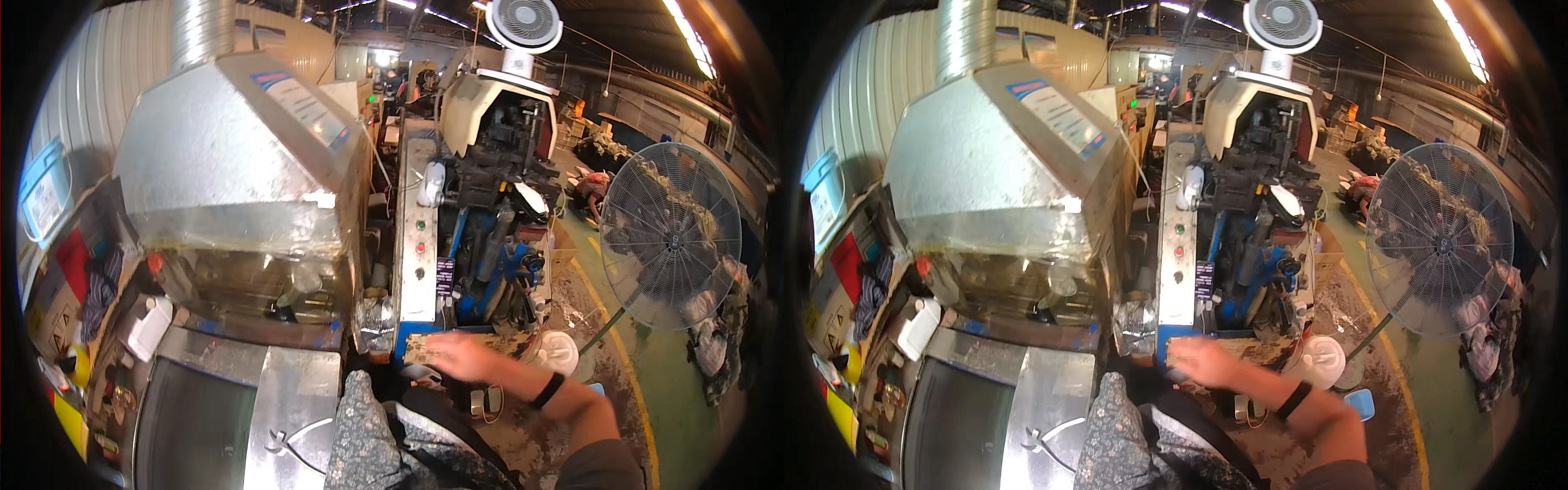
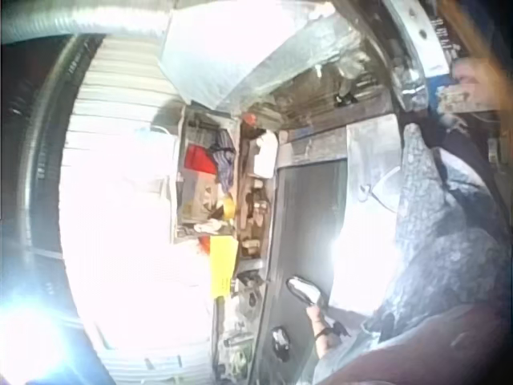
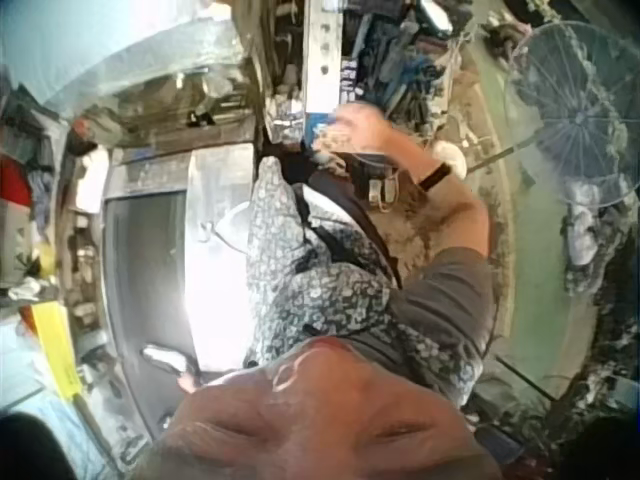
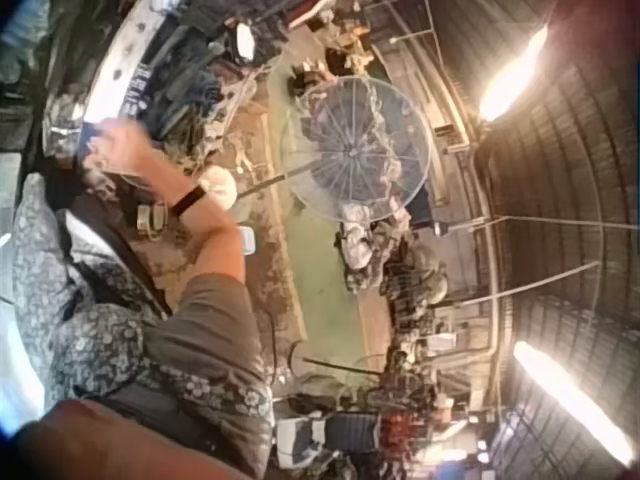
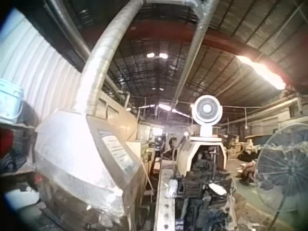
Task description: Manufacturing a shoe by pulling and trimming upper material onto a last using a lasting machine and pliers.
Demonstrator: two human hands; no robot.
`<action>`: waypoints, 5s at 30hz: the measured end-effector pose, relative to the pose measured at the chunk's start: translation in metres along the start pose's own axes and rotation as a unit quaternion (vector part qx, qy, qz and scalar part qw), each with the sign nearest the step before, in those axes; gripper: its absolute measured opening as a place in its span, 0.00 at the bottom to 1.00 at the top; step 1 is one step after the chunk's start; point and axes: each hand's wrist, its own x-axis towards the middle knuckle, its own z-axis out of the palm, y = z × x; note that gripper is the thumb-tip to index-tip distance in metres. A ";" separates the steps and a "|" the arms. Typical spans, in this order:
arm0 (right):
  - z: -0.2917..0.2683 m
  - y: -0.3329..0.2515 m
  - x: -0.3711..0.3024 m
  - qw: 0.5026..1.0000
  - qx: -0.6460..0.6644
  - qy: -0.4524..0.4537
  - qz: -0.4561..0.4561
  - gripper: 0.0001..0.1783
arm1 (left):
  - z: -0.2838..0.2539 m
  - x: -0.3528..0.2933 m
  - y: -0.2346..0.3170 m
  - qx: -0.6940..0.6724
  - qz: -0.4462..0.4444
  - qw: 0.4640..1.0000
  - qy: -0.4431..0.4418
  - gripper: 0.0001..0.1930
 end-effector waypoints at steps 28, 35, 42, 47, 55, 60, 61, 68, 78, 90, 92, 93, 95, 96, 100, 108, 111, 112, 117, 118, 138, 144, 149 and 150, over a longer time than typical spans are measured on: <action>-0.273 0.173 0.113 0.813 -0.308 0.137 0.475 0.47 | 0.088 -0.167 0.166 0.171 0.245 0.921 -0.251 0.28; -0.236 0.163 0.074 0.826 -0.336 0.195 0.409 0.40 | 0.119 -0.153 0.115 0.087 0.457 0.862 -0.203 0.30; -0.209 0.136 0.022 0.840 -0.339 0.296 0.302 0.37 | 0.149 -0.137 0.127 -0.133 0.240 0.911 -0.307 0.16; -0.139 0.111 -0.016 0.857 -0.266 0.426 0.117 0.37 | 0.106 -0.204 0.289 -0.013 0.520 0.802 -0.295 0.17; 0.072 -0.083 -0.073 0.940 0.279 0.194 -0.028 0.63 | 0.192 -0.245 0.378 -0.467 0.223 0.654 -0.551 0.39; 0.105 -0.110 -0.073 0.689 0.705 -0.109 0.125 0.60 | 0.179 -0.201 0.351 -0.279 0.308 0.751 -0.513 0.30; 0.116 -0.095 -0.071 0.596 0.752 -0.206 0.192 0.54 | 0.169 -0.210 0.341 -0.148 0.352 0.784 -0.490 0.30; 0.144 -0.077 -0.109 0.682 0.535 -0.358 0.348 0.30 | 0.129 -0.212 0.261 -0.077 0.450 0.873 -0.173 0.32; 0.227 -0.035 0.129 0.810 0.537 0.011 0.237 0.39 | 0.128 -0.146 0.238 -0.004 0.326 0.944 -0.051 0.41; 0.156 0.226 0.032 0.919 0.114 0.121 0.358 0.27 | 0.148 -0.156 0.282 -0.097 0.135 0.986 -0.024 0.38; 0.103 0.242 0.060 0.906 -0.086 -0.026 0.414 0.40 | 0.158 -0.155 0.268 -0.121 0.110 0.986 -0.010 0.39; 0.089 0.276 0.049 0.901 -0.169 -0.021 0.399 0.43 | 0.162 -0.156 0.277 -0.135 0.112 0.984 -0.028 0.39; 0.071 0.334 0.038 0.873 -0.292 -0.021 0.390 0.46 | 0.163 -0.162 0.294 -0.144 0.116 0.982 -0.048 0.39; 0.067 0.345 0.050 0.858 -0.331 -0.029 0.391 0.48 | 0.161 -0.167 0.299 -0.131 0.113 0.984 -0.041 0.38; 0.049 0.382 0.072 0.851 -0.353 -0.027 0.389 0.46 | 0.171 -0.167 0.294 -0.079 0.131 0.988 -0.002 0.38; 0.063 0.435 0.079 0.841 -0.486 0.087 0.221 0.40 | 0.192 -0.153 0.279 -0.096 0.122 0.988 0.021 0.37; 0.073 0.432 0.073 0.835 -0.505 0.088 0.200 0.39 | 0.192 -0.153 0.278 -0.074 0.118 0.990 0.025 0.37; 0.078 0.427 0.069 0.838 -0.495 0.038 0.225 0.39 | 0.193 -0.150 0.271 -0.086 0.133 0.987 0.027 0.38; 0.095 0.399 0.063 0.837 -0.420 -0.122 0.329 0.41 | 0.192 -0.151 0.270 -0.088 0.141 0.986 0.027 0.38; 0.095 0.395 0.063 0.837 -0.419 -0.120 0.330 0.41 | 0.191 -0.153 0.271 -0.090 0.132 0.987 0.018 0.37; 0.167 0.239 0.002 0.947 -0.063 0.175 0.262 0.37 | 0.153 -0.164 0.312 -0.127 0.074 0.988 -0.041 0.39; 0.175 0.374 -0.011 0.802 -0.030 0.330 0.498 0.17 | 0.162 -0.197 0.335 -0.180 0.036 0.981 -0.061 0.36; 0.178 0.372 -0.008 0.795 0.049 0.302 0.524 0.16 | 0.164 -0.172 0.303 -0.190 0.093 0.977 -0.040 0.33; 0.174 0.380 -0.024 0.794 0.042 0.304 0.525 0.16 | 0.165 -0.176 0.313 -0.225 0.051 0.970 -0.077 0.33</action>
